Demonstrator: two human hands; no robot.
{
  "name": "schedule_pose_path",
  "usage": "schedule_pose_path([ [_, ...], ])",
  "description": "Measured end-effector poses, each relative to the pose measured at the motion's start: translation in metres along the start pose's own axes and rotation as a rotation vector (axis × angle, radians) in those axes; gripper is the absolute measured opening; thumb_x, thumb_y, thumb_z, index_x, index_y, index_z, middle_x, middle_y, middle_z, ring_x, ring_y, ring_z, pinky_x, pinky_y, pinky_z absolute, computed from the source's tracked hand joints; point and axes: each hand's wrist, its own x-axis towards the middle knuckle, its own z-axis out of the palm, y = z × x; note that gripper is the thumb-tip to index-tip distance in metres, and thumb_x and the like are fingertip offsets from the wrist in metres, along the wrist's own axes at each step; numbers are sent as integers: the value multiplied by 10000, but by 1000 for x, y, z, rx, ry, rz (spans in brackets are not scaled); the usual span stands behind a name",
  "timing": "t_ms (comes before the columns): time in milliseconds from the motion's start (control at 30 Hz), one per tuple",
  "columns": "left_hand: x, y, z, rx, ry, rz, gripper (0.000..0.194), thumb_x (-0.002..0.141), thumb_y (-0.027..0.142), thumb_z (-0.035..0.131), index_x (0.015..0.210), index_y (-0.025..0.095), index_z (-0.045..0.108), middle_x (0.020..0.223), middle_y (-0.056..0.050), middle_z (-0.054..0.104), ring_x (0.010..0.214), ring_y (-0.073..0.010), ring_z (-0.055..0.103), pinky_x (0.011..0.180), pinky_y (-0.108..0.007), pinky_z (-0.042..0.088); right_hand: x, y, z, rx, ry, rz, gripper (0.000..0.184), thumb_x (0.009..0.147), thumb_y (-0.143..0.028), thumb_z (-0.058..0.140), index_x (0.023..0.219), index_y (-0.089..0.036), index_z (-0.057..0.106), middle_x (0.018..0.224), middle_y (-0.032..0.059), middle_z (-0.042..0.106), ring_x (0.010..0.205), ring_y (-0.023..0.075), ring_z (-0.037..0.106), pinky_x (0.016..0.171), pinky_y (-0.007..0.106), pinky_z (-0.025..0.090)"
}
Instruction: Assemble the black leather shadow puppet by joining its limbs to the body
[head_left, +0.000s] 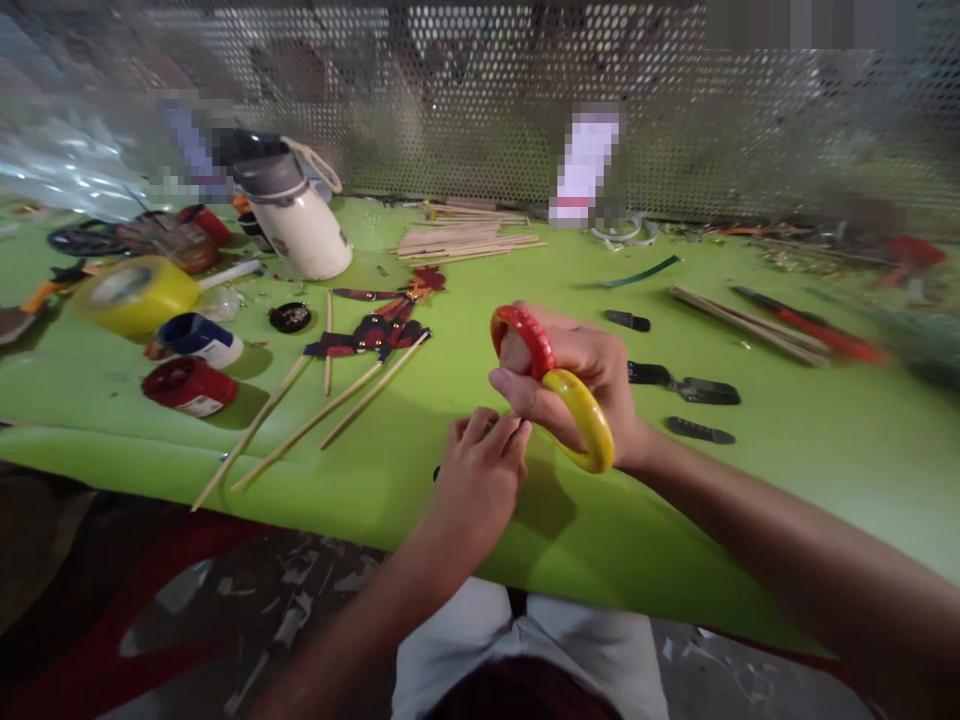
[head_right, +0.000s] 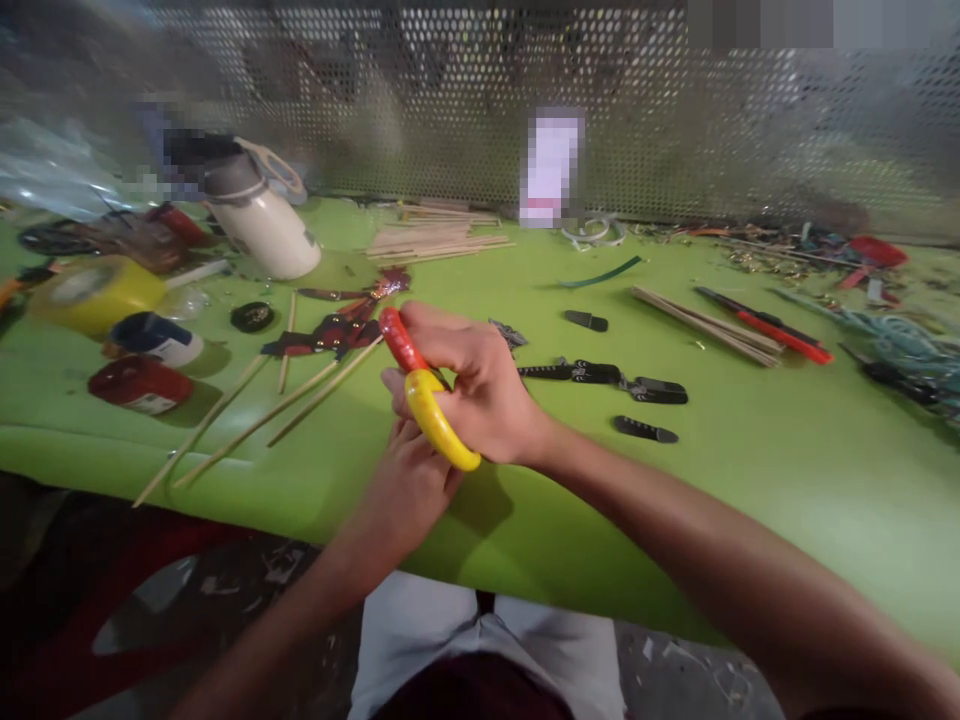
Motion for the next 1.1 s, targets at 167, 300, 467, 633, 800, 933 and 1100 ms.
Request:
schedule_pose_path([
  [167, -2, 1, 0, 23, -18, -11, 193, 941, 131, 573, 1112, 140, 662, 1170, -106, 656, 1100, -291, 546, 883, -458, 475, 2, 1, 6, 26, -7, -25, 403, 890, -205, 649, 554, -188, 427, 580, -30, 410, 594, 117, 399, 587, 290, 387],
  [300, -1, 1, -3, 27, -52, -3, 253, 947, 155, 600, 1197, 145, 643, 1212, -91, 656, 1057, -271, 550, 828, -436, 473, 5, 5, 1, 26, 93, 28, 403, 870, -229, 683, 550, -189, 443, 569, -43, 425, 551, 103, 395, 544, 275, 354],
  [467, 0, 0, -2, 16, -57, -10, 289, 949, 161, 612, 1237, 141, 634, 1282, -78, 646, 1074, -267, 546, 851, -438, 464, 2, 10, -6, -42, 179, 117, 340, 847, -240, 708, 581, -194, 501, 626, -19, 467, 606, 131, 469, 586, 308, 398],
  [633, 1, 1, 1, 3, -32, -24, 272, 966, 147, 580, 1230, 138, 642, 1264, -79, 660, 1056, -265, 555, 851, -442, 467, 2, 10, -9, -21, 205, 179, 359, 852, -297, 681, 577, -220, 465, 590, -16, 450, 589, 151, 462, 563, 326, 399],
  [800, 0, 0, 2, -48, -32, -34, 290, 969, 158, 561, 1250, 147, 631, 1272, -84, 655, 1081, -277, 548, 875, -463, 484, -1, 10, -14, -68, 244, 184, 361, 845, -282, 705, 576, -224, 471, 606, -3, 465, 625, 176, 496, 621, 373, 444],
  [933, -2, -4, -6, -217, -60, -87, 342, 937, 137, 592, 1275, 186, 618, 1297, -65, 619, 1136, -251, 519, 985, -446, 487, -2, 7, -17, -52, 206, 206, 392, 845, -360, 715, 569, -229, 469, 609, 10, 477, 591, 174, 455, 563, 371, 425],
  [1100, -3, -12, -15, -432, 55, -140, 254, 901, 60, 603, 1109, 188, 674, 1130, -57, 652, 1065, -201, 566, 951, -360, 528, -1, 6, -17, -80, 164, 178, 353, 854, -297, 708, 581, -216, 500, 606, 0, 506, 619, 170, 515, 601, 357, 439],
])
